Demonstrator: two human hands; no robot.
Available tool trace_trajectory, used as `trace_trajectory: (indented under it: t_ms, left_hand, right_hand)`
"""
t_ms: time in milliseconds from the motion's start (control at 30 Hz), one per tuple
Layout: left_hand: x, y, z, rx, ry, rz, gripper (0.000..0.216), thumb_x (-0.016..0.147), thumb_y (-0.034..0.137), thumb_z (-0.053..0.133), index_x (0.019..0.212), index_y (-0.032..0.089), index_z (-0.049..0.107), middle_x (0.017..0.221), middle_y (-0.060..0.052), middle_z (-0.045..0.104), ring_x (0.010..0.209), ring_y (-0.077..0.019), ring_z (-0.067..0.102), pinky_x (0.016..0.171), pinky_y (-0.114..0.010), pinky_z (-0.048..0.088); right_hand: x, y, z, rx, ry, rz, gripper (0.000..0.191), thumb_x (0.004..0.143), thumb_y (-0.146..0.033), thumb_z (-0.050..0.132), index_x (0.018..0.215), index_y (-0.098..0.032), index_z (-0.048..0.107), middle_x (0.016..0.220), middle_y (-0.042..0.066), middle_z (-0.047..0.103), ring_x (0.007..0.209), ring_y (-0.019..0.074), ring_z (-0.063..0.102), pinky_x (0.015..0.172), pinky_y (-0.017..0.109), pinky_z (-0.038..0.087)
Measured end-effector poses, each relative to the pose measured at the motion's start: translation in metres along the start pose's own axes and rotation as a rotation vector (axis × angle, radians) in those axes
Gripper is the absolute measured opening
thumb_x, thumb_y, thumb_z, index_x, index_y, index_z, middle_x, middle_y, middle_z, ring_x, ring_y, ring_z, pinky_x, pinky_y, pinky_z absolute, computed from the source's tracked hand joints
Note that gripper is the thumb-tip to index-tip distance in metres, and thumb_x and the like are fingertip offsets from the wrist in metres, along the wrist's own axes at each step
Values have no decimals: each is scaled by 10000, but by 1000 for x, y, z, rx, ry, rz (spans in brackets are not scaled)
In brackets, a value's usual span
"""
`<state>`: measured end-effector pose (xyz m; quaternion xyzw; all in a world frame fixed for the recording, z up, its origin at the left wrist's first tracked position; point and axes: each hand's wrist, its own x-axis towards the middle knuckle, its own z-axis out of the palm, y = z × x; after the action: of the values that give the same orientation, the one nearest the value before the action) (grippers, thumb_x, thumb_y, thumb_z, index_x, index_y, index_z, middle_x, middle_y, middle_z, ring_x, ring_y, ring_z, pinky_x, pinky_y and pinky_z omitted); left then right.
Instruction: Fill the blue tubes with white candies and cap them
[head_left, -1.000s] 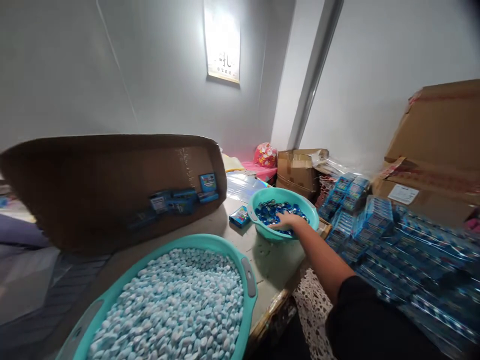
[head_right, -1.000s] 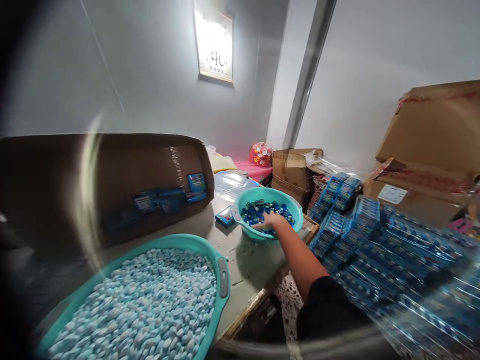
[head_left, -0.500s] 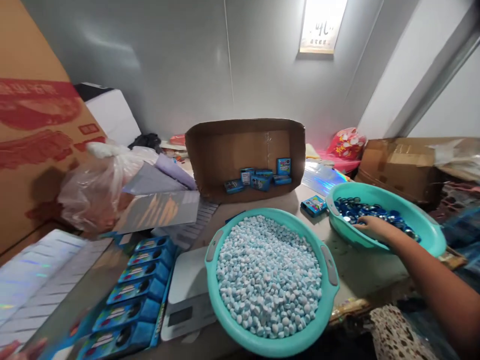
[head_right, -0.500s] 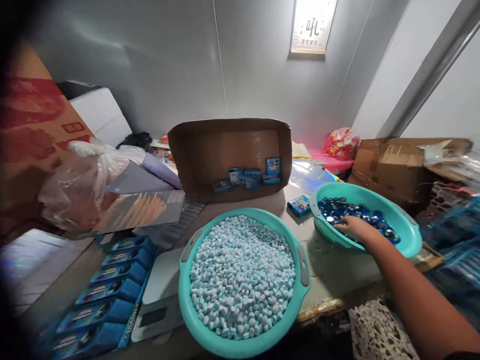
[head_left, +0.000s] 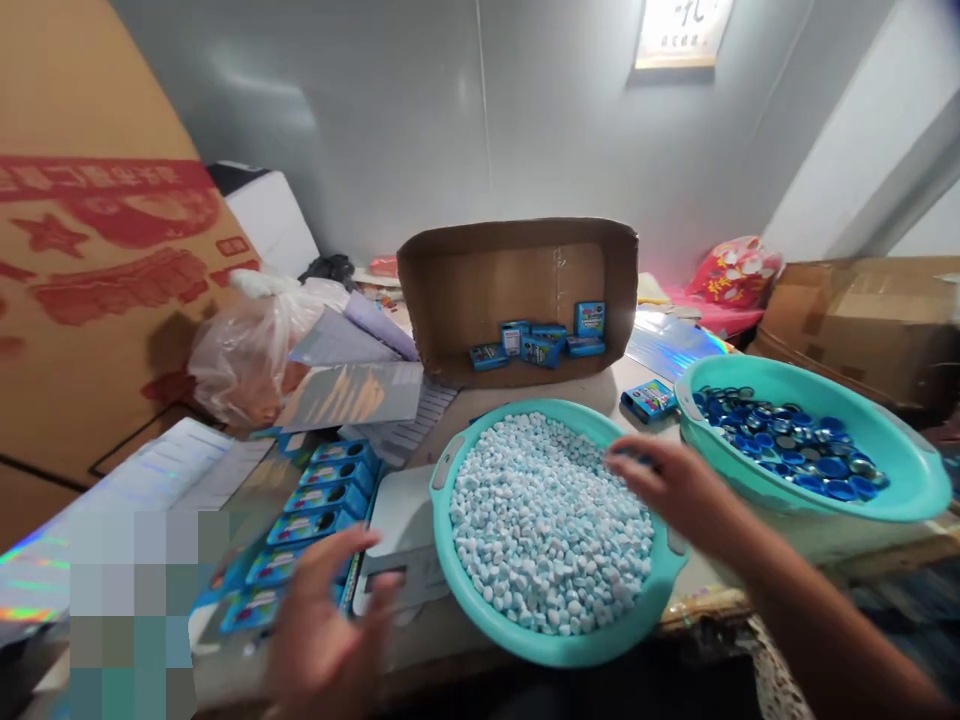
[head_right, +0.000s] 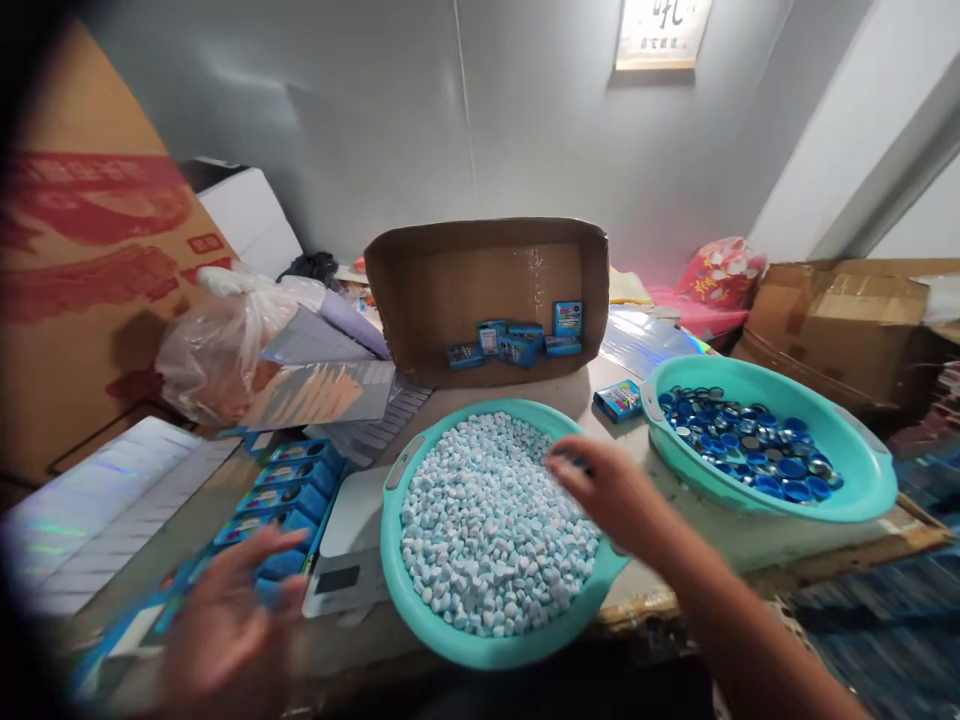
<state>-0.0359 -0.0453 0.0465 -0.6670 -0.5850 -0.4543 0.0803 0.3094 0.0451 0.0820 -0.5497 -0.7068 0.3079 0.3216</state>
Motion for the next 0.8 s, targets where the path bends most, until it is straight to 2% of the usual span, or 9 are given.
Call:
trace_trajectory:
  t_ms: [67,133,233,367,500,600,667,733,800]
  left_hand:
    - [3,25,23,-104,-201,416,423,953,505,586,1299,262,590,1129,-65,671,1032,-221,673,883,-361,591]
    - [6,43,39,-186,-303,537,377,976,395,590,1324,248,596,1097,-62,659,999,-169,677,875,-288,584]
    - [7,48,49,-330,-277,456,334,995,235,558,1326,210,602,1057,-61,620,956,-113,668,837,-199,575]
    - [0,39,49,-432,-288,264,311,974,216,596,1283,226,629,1018,-31,673,933,-93,691,845,-152,565]
    - [-12,43,54,-392,-175,164,142,943,197,638,1069,249,676,980,11,725,928,-92,712,903,-161,552]
    - [-10,30,47,-246,-67,183,156,912,137,647,1025,241,673,970,2,727,945,-117,701,951,-219,534]
    - [4,3,36,-62,11,178,149,896,150,670,1020,231,688,972,-19,731,926,-144,695,928,-258,529]
    - [29,-37,23,165,52,102,104,892,263,692,984,227,723,930,-39,740,879,-191,689,899,-323,528]
    - [59,-79,14,364,-56,-75,221,887,405,657,958,225,764,836,-62,733,841,-250,677,840,-375,528]
  right_hand:
    - [-14,-29,41,187,-290,-69,154,924,-301,629,901,-169,704,768,16,659,704,155,548,630,278,394]
    - [-22,-47,66,362,-521,-77,163,919,-246,580,784,-177,638,703,-23,580,677,127,497,597,247,366]
    - [-22,-55,79,478,-599,-35,159,896,-194,549,738,-175,557,679,-42,509,656,104,449,570,224,334]
    - [-14,-52,84,565,-693,84,225,955,-361,526,858,-175,607,609,-52,494,536,105,408,495,235,312]
    - [-14,-48,93,379,-572,-29,248,938,-386,588,934,-170,711,811,30,667,753,169,574,677,280,408]
    - [-17,-40,99,383,-437,54,393,937,-476,588,1152,-175,721,823,54,673,779,204,596,688,309,429]
    - [-18,-33,101,484,-342,145,501,935,-537,571,1234,-152,688,730,31,612,678,184,555,606,297,410]
    - [-17,-27,101,608,-266,173,564,938,-587,550,1249,-132,669,655,-5,532,589,152,485,546,280,373]
    - [-16,-24,101,688,-204,142,590,935,-620,548,1231,-124,667,613,-34,466,540,130,421,513,270,333]
